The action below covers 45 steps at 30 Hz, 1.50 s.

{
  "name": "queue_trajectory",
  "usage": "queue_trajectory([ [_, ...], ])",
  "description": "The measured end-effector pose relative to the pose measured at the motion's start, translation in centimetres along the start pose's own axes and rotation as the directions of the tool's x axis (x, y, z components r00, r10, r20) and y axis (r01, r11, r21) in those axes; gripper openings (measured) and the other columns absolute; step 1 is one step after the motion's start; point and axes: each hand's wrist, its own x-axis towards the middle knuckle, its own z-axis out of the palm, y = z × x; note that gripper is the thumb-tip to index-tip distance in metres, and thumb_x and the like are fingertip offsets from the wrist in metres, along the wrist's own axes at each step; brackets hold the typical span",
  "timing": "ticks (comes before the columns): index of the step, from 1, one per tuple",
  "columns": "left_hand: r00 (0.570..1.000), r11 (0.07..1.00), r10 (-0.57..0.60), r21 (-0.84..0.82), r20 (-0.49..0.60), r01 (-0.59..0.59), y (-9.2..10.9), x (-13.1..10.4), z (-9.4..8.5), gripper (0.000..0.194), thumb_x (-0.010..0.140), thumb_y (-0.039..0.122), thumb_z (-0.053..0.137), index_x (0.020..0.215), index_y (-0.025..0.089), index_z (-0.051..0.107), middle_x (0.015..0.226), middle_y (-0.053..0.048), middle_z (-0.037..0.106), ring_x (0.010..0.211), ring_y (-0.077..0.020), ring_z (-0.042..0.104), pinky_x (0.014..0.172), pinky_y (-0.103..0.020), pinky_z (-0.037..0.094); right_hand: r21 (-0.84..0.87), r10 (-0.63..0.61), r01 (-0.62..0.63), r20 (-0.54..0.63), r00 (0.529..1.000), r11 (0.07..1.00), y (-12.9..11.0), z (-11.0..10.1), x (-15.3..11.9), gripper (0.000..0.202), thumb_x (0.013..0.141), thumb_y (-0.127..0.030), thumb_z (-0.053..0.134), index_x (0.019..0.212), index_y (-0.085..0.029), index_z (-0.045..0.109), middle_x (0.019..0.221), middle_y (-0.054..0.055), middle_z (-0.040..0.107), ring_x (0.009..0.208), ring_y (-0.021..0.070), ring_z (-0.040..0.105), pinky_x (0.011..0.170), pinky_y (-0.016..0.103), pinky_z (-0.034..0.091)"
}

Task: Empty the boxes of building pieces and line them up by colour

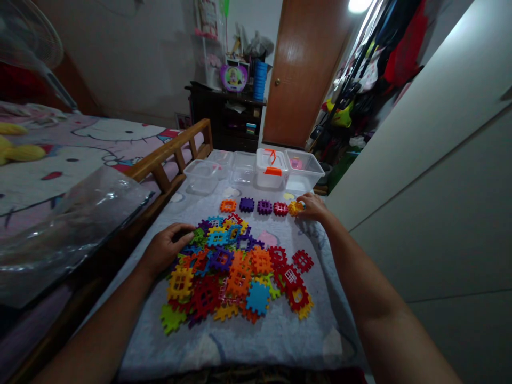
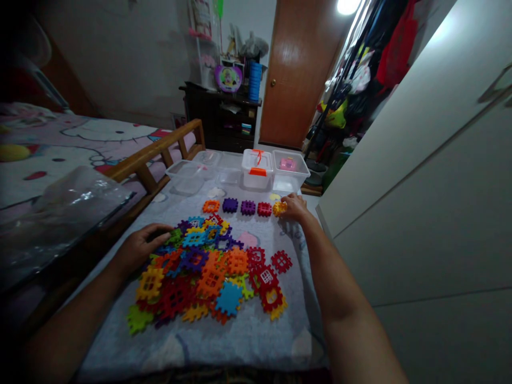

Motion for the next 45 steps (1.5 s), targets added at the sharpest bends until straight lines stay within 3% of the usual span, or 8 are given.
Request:
queue_trajectory([
  [9,1.000,1.000,-0.004,-0.009,0.006,0.004,-0.4,0.1,0.1,0.046,0.080,0.062,0.061,0.099,0.022,0.073,0.107,-0.007,0.074,0.102,-0.0280,0.068,0.100,-0.038,0.049,-0.010,-0.006,0.007,0.061,0.998,1.000,0.0,0.1,0.4,0.059,0.073,-0.044,0.077,0.129,-0.028,0.066,0.134,0.012,0.057,0.122,0.0340,0.051,0.100,0.044,0.042],
  [14,1.000,1.000,-0.002,0.001,0.004,0.002,-0.5,0.1,0.1,0.046,0.080,0.062,0.061,0.099,0.022,0.073,0.106,-0.006,0.075,0.100,-0.0273,0.069,0.096,-0.037,0.052,0.013,0.022,-0.023,0.045,0.999,1.000,1.2,-0.1,0.3,0.084,0.072,-0.044,0.076,0.148,-0.027,0.046,0.148,0.014,0.048,0.132,0.0370,0.045,0.105,0.048,0.041],
  [17,1.000,1.000,0.001,0.003,0.006,-0.001,-0.5,0.1,0.1,0.046,0.080,0.062,0.060,0.099,0.022,0.073,0.107,-0.007,0.075,0.101,-0.0273,0.069,0.095,-0.037,0.052,0.000,0.052,-0.052,0.097,0.994,0.999,2.8,-0.2,0.2,0.088,0.073,-0.038,0.073,0.153,-0.025,0.038,0.153,0.015,0.042,0.135,0.0388,0.043,0.104,0.050,0.042],
  [22,1.000,1.000,0.003,0.012,-0.006,-0.003,-0.4,0.1,0.1,0.047,0.079,0.064,0.061,0.098,0.023,0.074,0.105,-0.006,0.075,0.100,-0.0276,0.069,0.096,-0.036,0.051,-0.040,0.062,-0.056,0.167,0.984,0.998,4.5,0.6,0.1,0.084,0.067,-0.030,0.075,0.146,-0.025,0.047,0.149,0.014,0.049,0.129,0.0382,0.050,0.099,0.047,0.046],
  [29,1.000,1.000,0.003,0.011,-0.013,-0.003,-0.4,0.0,0.1,0.047,0.080,0.064,0.061,0.097,0.022,0.073,0.105,-0.006,0.075,0.100,-0.0276,0.069,0.096,-0.036,0.052,-0.072,0.059,-0.044,0.219,0.974,0.996,4.6,1.3,0.8,0.074,0.065,-0.030,0.077,0.136,-0.026,0.056,0.140,0.012,0.055,0.123,0.0337,0.054,0.098,0.041,0.046],
  [45,1.000,1.000,0.006,0.002,-0.003,-0.006,-0.4,0.1,0.1,0.046,0.079,0.063,0.060,0.097,0.023,0.073,0.104,-0.007,0.075,0.100,-0.0283,0.069,0.097,-0.039,0.051,-0.090,0.076,-0.055,0.260,0.963,0.994,5.2,1.2,1.3,0.074,0.066,-0.034,0.079,0.135,-0.023,0.056,0.134,0.014,0.054,0.121,0.0336,0.055,0.096,0.039,0.047],
])
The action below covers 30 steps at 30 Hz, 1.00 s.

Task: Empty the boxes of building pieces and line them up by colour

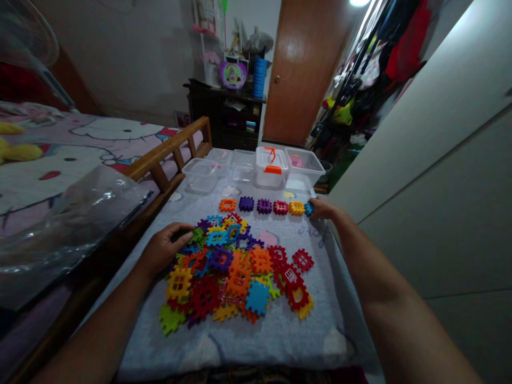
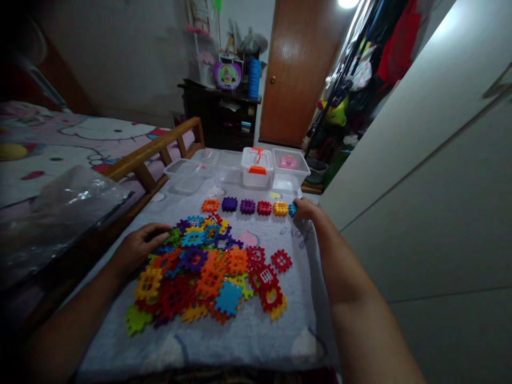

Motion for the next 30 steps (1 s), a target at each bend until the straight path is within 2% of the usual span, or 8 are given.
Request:
queue_trajectory([
  [8,1.000,1.000,0.001,0.010,-0.004,-0.001,-0.1,0.0,0.1,0.045,0.079,0.061,0.060,0.099,0.022,0.072,0.106,-0.006,0.075,0.101,-0.0280,0.069,0.098,-0.038,0.051,0.018,-0.006,0.006,-0.012,1.000,1.000,-0.1,0.0,0.1,0.069,0.065,-0.030,0.080,0.130,-0.022,0.059,0.128,0.013,0.056,0.116,0.0302,0.058,0.096,0.034,0.047],
  [15,1.000,1.000,-0.012,0.005,-0.004,0.012,0.0,-0.1,-0.1,0.047,0.080,0.063,0.060,0.099,0.022,0.072,0.107,-0.007,0.075,0.102,-0.0283,0.068,0.100,-0.039,0.050,0.020,0.005,-0.006,0.006,1.000,1.000,-0.4,-0.1,0.0,0.069,0.067,-0.028,0.077,0.132,-0.018,0.057,0.130,0.014,0.054,0.117,0.0287,0.058,0.096,0.032,0.048],
  [23,0.999,0.999,-0.036,-0.007,0.011,0.036,0.5,0.0,-0.1,0.048,0.077,0.065,0.061,0.098,0.022,0.072,0.107,-0.008,0.075,0.101,-0.0294,0.068,0.099,-0.041,0.050,0.050,0.024,-0.024,0.000,1.000,0.998,-0.4,0.0,-0.1,0.072,0.063,-0.026,0.080,0.132,-0.022,0.057,0.130,0.012,0.055,0.117,0.0286,0.058,0.094,0.032,0.049],
  [26,0.999,0.999,-0.035,-0.009,0.011,0.035,0.5,0.0,-0.1,0.048,0.077,0.062,0.061,0.098,0.021,0.072,0.108,-0.009,0.074,0.101,-0.0292,0.068,0.099,-0.040,0.050,0.075,0.020,-0.019,-0.012,1.000,0.997,-0.4,0.1,-0.4,0.081,0.064,-0.025,0.080,0.139,-0.020,0.050,0.136,0.015,0.053,0.121,0.0303,0.056,0.098,0.034,0.047],
  [30,1.000,1.000,-0.028,-0.008,0.011,0.028,0.6,0.0,-0.1,0.047,0.077,0.061,0.060,0.098,0.020,0.072,0.108,-0.009,0.074,0.099,-0.0289,0.068,0.098,-0.040,0.050,0.103,0.019,-0.012,-0.066,0.998,0.995,-0.2,-0.3,-1.6,0.097,0.067,-0.023,0.077,0.152,-0.014,0.032,0.149,0.021,0.042,0.134,0.0347,0.046,0.109,0.039,0.040],
])
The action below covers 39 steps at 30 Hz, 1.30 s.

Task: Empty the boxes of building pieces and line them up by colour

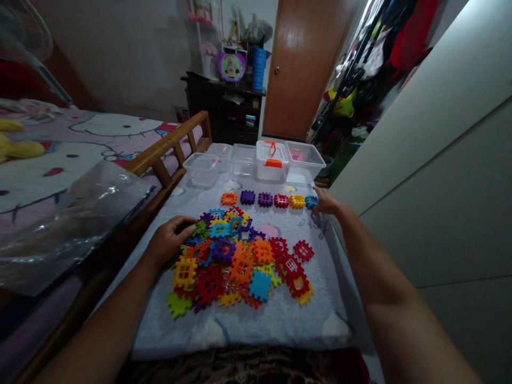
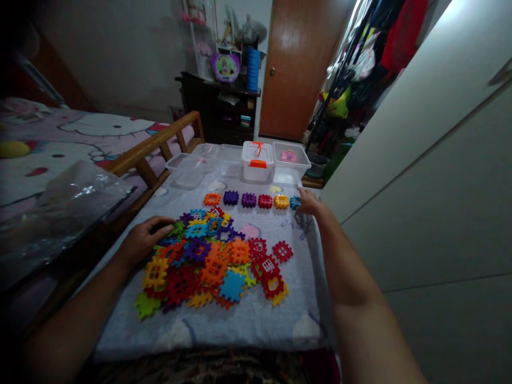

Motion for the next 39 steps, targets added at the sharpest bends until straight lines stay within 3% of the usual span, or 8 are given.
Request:
queue_trajectory([
  [2,1.000,1.000,0.003,0.001,-0.005,-0.003,0.1,0.0,0.0,0.047,0.077,0.061,0.060,0.097,0.020,0.072,0.107,-0.009,0.074,0.099,-0.0285,0.068,0.097,-0.039,0.051,0.035,-0.013,0.016,-0.090,0.996,0.999,-0.2,-0.3,-1.3,0.096,0.071,-0.024,0.074,0.154,-0.014,0.028,0.152,0.021,0.038,0.139,0.0357,0.040,0.113,0.042,0.035],
  [5,1.000,1.000,0.006,-0.001,-0.012,-0.006,0.2,0.0,0.0,0.047,0.077,0.061,0.061,0.098,0.020,0.072,0.105,-0.008,0.075,0.098,-0.0282,0.069,0.096,-0.038,0.052,0.138,-0.133,0.166,-0.226,0.965,0.976,-1.8,-0.3,-4.6,0.078,0.079,-0.026,0.067,0.150,-0.016,0.038,0.147,0.017,0.045,0.139,0.0329,0.042,0.115,0.043,0.035],
  [8,1.000,1.000,0.011,-0.001,-0.018,-0.011,0.2,-0.1,0.0,0.048,0.077,0.061,0.060,0.098,0.020,0.073,0.106,-0.009,0.075,0.099,-0.0283,0.069,0.096,-0.039,0.051,0.245,-0.387,0.403,-0.113,0.915,0.882,-4.9,0.3,-9.0,0.067,0.081,-0.036,0.069,0.144,-0.023,0.049,0.144,0.012,0.052,0.133,0.0295,0.049,0.114,0.045,0.038],
  [13,0.999,1.000,0.018,-0.004,-0.026,-0.018,0.4,-0.2,0.1,0.048,0.077,0.059,0.059,0.097,0.018,0.072,0.107,-0.010,0.075,0.099,-0.0285,0.068,0.099,-0.040,0.050,0.354,-0.586,0.556,-0.028,0.810,0.752,-9.5,2.1,-15.1,0.096,0.065,-0.049,0.085,0.149,-0.025,0.044,0.152,0.014,0.045,0.140,0.0341,0.041,0.116,0.052,0.034],
  [21,0.999,1.000,0.010,-0.006,-0.036,-0.011,0.5,-0.1,0.1,0.047,0.075,0.059,0.060,0.096,0.019,0.072,0.107,-0.009,0.075,0.099,-0.0279,0.068,0.098,-0.039,0.051,0.317,-0.522,0.502,-0.025,0.853,0.805,-10.3,4.1,-17.3,0.109,0.055,-0.041,0.091,0.151,-0.029,0.042,0.153,0.015,0.043,0.139,0.0397,0.039,0.113,0.059,0.032],
  [25,0.999,1.000,0.006,-0.007,-0.033,-0.007,0.6,-0.1,0.1,0.047,0.074,0.059,0.060,0.096,0.019,0.073,0.107,-0.009,0.075,0.099,-0.0280,0.068,0.099,-0.040,0.051,0.305,-0.511,0.501,-0.051,0.858,0.810,-10.4,4.2,-16.8,0.087,0.065,-0.031,0.085,0.144,-0.024,0.050,0.147,0.015,0.050,0.135,0.0353,0.044,0.113,0.054,0.035],
  [33,1.000,1.000,0.013,0.002,-0.019,-0.013,0.2,-0.1,0.1,0.046,0.077,0.059,0.060,0.098,0.019,0.072,0.105,-0.008,0.075,0.100,-0.0281,0.068,0.099,-0.039,0.050,0.328,-0.447,0.532,-0.301,0.842,0.781,-10.0,5.6,-14.6,0.056,0.079,-0.028,0.075,0.133,-0.023,0.058,0.134,0.013,0.059,0.124,0.0305,0.055,0.108,0.050,0.043],
  [39,1.000,1.000,0.019,-0.003,-0.008,-0.019,-0.1,0.0,0.1,0.048,0.077,0.059,0.060,0.099,0.019,0.072,0.108,-0.009,0.074,0.100,-0.0281,0.068,0.096,-0.039,0.051,0.359,-0.283,0.429,-0.392,0.875,0.829,-7.5,5.7,-17.1,0.051,0.085,-0.037,0.069,0.133,-0.026,0.058,0.138,0.013,0.055,0.131,0.0324,0.050,0.113,0.054,0.040],
])
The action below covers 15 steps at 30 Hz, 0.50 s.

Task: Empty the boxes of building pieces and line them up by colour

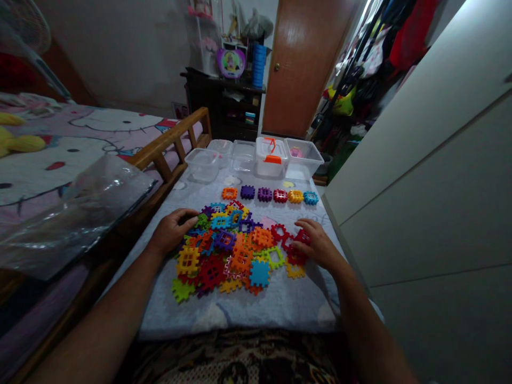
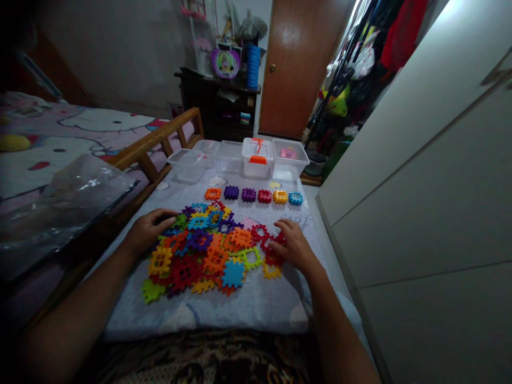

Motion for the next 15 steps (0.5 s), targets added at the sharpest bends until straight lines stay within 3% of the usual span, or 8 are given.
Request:
queue_trajectory([
  [4,1.000,1.000,-0.002,0.002,-0.005,0.002,0.0,0.0,0.1,0.047,0.077,0.059,0.059,0.099,0.020,0.072,0.108,-0.009,0.074,0.100,-0.0280,0.068,0.099,-0.039,0.050,-0.003,0.000,0.000,0.086,0.996,1.000,-0.5,-1.1,-3.4,0.079,0.073,-0.045,0.081,0.144,-0.030,0.048,0.145,0.013,0.048,0.134,0.0357,0.046,0.113,0.057,0.039],
  [8,1.000,1.000,0.002,0.005,-0.005,-0.002,0.1,0.0,0.1,0.047,0.077,0.060,0.059,0.098,0.019,0.072,0.106,-0.009,0.075,0.099,-0.0281,0.068,0.099,-0.039,0.050,-0.017,0.021,-0.019,0.148,0.989,1.000,-1.3,-0.2,-5.1,0.099,0.062,-0.037,0.089,0.148,-0.032,0.041,0.148,0.014,0.044,0.137,0.0396,0.042,0.114,0.060,0.038],
  [15,1.000,1.000,0.011,-0.001,-0.016,-0.011,0.1,0.0,0.1,0.048,0.076,0.061,0.060,0.097,0.019,0.073,0.105,-0.009,0.075,0.098,-0.0276,0.069,0.096,-0.038,0.051,0.004,0.020,-0.021,0.144,0.989,1.000,-3.0,1.8,-3.1,0.081,0.067,-0.025,0.084,0.141,-0.023,0.050,0.143,0.017,0.048,0.136,0.0369,0.044,0.113,0.056,0.040],
])
